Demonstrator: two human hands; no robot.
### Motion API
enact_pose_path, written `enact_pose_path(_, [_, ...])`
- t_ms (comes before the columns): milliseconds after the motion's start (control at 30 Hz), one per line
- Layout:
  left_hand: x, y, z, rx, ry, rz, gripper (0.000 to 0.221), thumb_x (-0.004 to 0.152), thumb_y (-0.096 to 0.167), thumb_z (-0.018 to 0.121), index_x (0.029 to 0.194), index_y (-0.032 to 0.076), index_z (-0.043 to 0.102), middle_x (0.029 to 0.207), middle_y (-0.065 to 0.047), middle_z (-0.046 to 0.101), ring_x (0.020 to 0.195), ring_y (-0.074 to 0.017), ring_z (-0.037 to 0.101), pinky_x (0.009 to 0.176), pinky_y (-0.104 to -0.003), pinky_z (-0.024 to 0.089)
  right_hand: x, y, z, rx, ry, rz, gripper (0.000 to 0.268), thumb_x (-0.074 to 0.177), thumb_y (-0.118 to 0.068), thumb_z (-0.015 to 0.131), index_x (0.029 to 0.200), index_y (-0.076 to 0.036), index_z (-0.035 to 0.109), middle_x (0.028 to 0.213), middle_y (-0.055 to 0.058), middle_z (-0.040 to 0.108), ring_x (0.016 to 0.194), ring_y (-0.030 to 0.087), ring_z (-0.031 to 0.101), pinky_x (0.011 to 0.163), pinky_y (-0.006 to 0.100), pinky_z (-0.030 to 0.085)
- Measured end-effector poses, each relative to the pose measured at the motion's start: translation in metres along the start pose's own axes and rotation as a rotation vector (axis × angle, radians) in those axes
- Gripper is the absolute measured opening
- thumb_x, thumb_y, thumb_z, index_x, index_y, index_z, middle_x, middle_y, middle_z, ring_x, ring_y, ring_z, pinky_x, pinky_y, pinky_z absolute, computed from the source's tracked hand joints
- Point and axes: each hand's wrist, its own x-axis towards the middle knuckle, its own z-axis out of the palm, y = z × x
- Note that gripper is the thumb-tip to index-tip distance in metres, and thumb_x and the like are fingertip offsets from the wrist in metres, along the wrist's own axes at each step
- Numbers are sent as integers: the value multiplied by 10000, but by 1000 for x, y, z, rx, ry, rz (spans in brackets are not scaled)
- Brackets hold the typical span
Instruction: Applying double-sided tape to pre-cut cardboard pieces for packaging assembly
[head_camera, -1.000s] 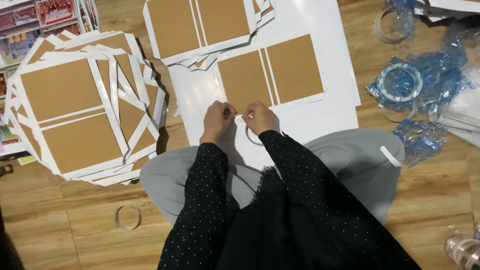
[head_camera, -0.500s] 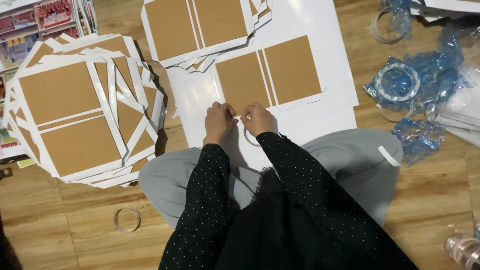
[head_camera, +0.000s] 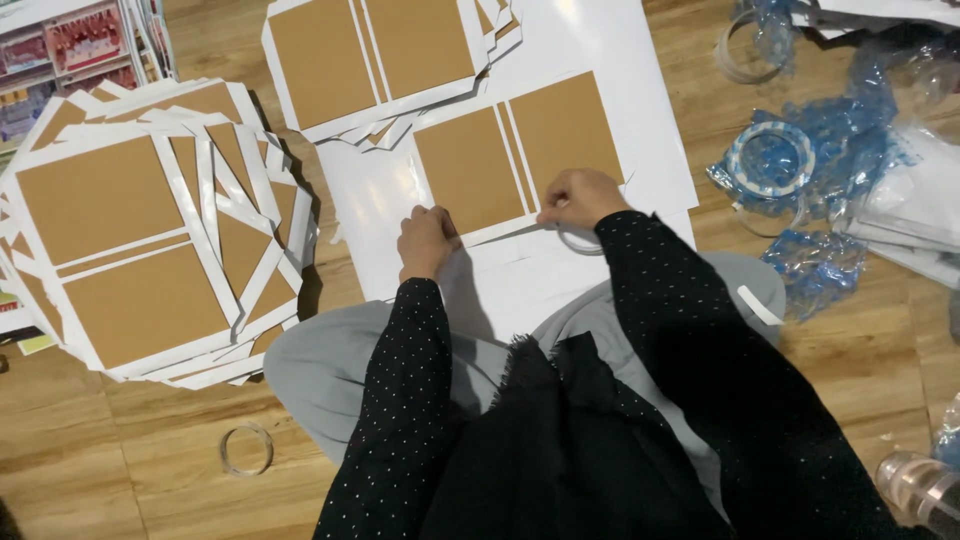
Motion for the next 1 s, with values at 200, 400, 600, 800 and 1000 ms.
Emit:
enact_pose_path(200, [2,3,0,3,-26,-21,209,676,206,756,802,141,602,977,-79,512,968,-335,523,786,-441,481,-23,58,-49,-46,-40,140,268,645,-429,713,827,-232,698,890,14,669,947,287,605,804,420,481])
enact_pose_path(400, [3,1,1,26,-34,-24,233,673,214,760,833,141,606,989,-80,515,971,-334,530,789,-456,487,-32,54,-64,-110,-48,266,260,681,-392,707,880,-226,701,895,18,682,943,266,617,798,398,482])
enact_pose_path(600, [0,8,-6,20,-50,-71,194,689,186,748,819,154,609,977,-56,517,971,-309,540,789,-434,492,-15,85,-33,-58,-35,346,244,673,-351,729,834,-169,704,830,52,685,897,289,631,780,409,494])
enact_pose_path(800, [-1,10,-6,14,-53,-84,213,686,212,752,822,158,598,982,-49,511,980,-302,533,798,-433,487,2,108,-13,-55,-7,408,224,641,-353,756,797,-202,702,796,41,679,863,277,641,737,404,505])
enact_pose_path(1000, [1,9,-6,28,-62,-89,196,688,216,748,811,165,604,973,-37,514,977,-291,535,794,-427,492,0,103,-16,47,28,398,100,701,-219,694,728,-122,695,731,111,668,798,320,644,700,425,499])
